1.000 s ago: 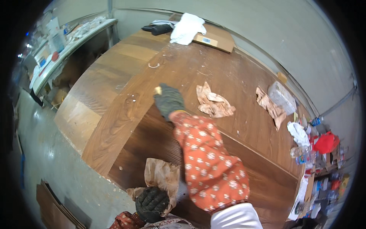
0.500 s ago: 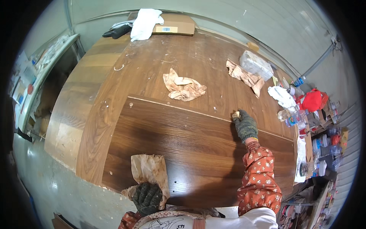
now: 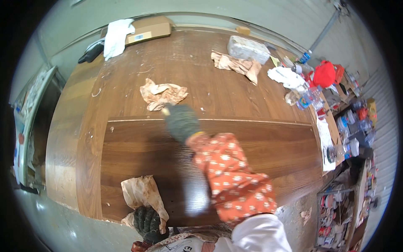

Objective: The recorder cleans, wipes, and scrapes wooden panels on a worktable in a furniture manufacturing facility.

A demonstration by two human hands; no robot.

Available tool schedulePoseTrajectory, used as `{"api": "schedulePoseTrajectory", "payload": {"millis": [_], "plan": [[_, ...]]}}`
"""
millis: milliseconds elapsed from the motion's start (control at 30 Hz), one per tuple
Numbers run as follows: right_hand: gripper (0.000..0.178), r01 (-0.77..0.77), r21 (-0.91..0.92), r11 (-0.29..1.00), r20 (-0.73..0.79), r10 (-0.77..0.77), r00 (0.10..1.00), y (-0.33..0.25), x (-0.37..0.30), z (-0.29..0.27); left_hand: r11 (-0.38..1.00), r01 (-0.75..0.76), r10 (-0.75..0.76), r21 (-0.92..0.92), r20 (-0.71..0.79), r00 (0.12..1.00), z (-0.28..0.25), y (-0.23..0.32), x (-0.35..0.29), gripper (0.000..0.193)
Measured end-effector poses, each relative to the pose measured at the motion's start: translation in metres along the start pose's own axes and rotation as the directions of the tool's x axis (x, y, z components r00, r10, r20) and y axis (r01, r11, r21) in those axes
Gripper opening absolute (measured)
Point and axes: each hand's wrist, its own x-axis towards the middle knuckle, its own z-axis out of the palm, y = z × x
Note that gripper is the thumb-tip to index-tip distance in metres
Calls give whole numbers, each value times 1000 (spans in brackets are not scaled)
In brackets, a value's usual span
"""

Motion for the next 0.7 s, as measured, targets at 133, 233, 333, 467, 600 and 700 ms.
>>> {"api": "schedulePoseTrajectory", "payload": {"millis": [133, 233, 333, 467, 600, 700], "plan": [[35, -347, -214, 913, -87, 336, 938, 114, -75, -100, 1000, -17, 18, 18, -33, 999, 2, 7, 7, 19], [29, -491, -232, 840, -189, 457, 869, 197, -113, -142, 1000, 0, 0, 2, -42, 999, 4, 9, 2, 20], [32, -524, -273, 807, -236, 472, 850, 217, -118, -146, 1000, 5, -4, -30, 11, 1000, -5, 22, 12, 28], [25, -112, -104, 988, -244, 84, 966, 144, -81, -87, 998, 40, -27, -52, 225, 974, -13, 72, 46, 32], [17, -44, -135, 990, -30, 41, 999, 136, -49, -53, 934, -349, 354, -70, 298, 887, 30, 120, 78, 35], [17, 15, -147, 989, -94, -29, 995, 188, -77, -89, 959, -240, 282, -153, 386, 878, 66, 151, 91, 35]]}}
